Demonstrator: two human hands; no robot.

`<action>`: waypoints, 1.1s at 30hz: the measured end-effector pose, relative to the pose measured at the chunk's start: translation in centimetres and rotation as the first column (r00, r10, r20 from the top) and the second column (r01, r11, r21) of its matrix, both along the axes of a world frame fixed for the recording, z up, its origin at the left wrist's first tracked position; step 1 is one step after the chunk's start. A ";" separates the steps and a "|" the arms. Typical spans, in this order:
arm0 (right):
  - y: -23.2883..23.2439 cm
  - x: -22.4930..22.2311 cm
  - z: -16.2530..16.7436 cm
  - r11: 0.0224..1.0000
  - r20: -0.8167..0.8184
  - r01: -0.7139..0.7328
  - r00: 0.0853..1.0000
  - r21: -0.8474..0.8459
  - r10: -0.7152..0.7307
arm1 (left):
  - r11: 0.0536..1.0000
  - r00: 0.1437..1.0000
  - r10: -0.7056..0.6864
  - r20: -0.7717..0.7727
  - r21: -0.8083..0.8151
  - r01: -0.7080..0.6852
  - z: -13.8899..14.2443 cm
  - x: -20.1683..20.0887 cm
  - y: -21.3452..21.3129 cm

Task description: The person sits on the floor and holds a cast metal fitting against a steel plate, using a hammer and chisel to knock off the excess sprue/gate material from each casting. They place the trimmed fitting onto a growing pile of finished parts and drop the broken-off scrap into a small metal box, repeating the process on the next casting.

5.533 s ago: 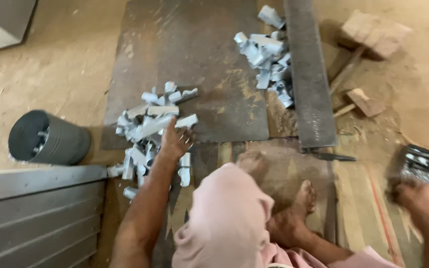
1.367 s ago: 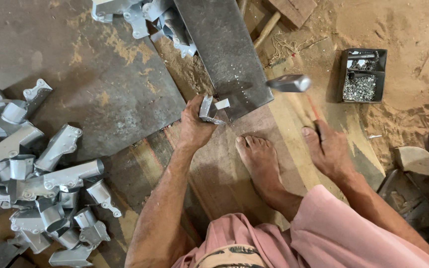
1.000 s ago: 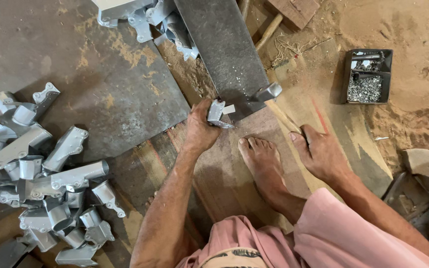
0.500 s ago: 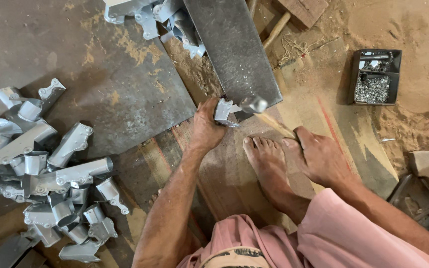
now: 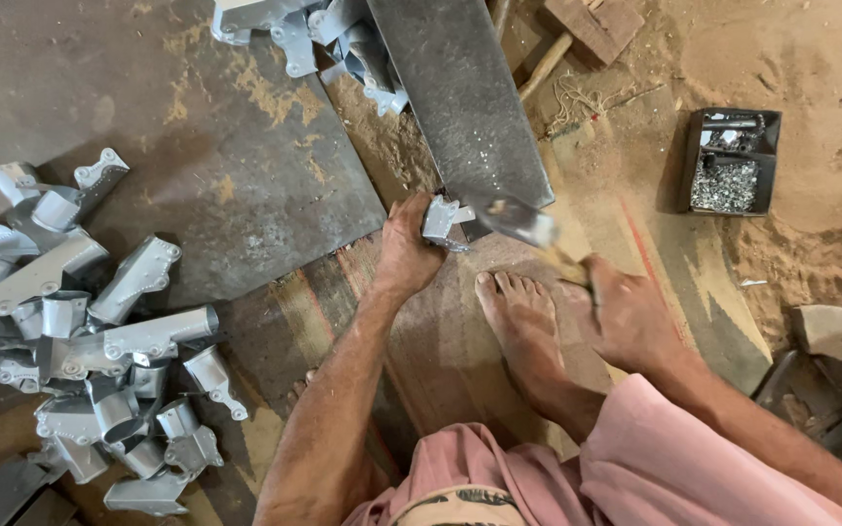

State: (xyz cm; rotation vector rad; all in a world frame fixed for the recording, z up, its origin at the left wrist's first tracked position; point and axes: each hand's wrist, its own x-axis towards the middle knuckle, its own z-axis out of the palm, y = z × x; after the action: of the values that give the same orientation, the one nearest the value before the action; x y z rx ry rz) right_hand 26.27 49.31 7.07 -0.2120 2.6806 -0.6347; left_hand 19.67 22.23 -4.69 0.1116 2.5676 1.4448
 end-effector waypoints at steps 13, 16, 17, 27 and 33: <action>2.0 -0.7 -1.0 0.919 0.067 0.191 0.982 -0.345 -0.179 | 1.000 0.998 0.017 -0.065 0.012 -0.016 0.2 -0.2 0.0; 2.3 -0.1 -1.5 0.954 -0.256 0.060 0.956 -0.295 -0.139 | 1.000 0.997 -0.005 -0.077 -0.007 0.004 -0.2 -0.2 -0.2; 2.2 0.1 -2.0 0.966 -0.252 0.040 0.962 -0.254 -0.106 | 1.000 0.996 -0.010 -0.092 0.000 0.010 -0.4 -0.1 -0.2; 1.9 -1.0 -4.2 0.970 0.073 0.222 0.974 -0.101 -0.215 | 0.977 0.980 0.076 -0.186 -0.184 -0.110 1.4 -0.8 -1.8; 3.7 -0.7 0.2 0.904 -0.105 0.333 0.923 -0.267 -0.371 | 0.987 0.987 0.007 -0.158 0.157 0.018 2.6 -1.9 -0.5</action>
State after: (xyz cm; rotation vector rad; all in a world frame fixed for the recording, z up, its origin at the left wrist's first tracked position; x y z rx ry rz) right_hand 25.53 52.99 7.27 0.1774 2.8074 -1.1048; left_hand 17.76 21.75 -2.09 0.2662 2.5669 1.7011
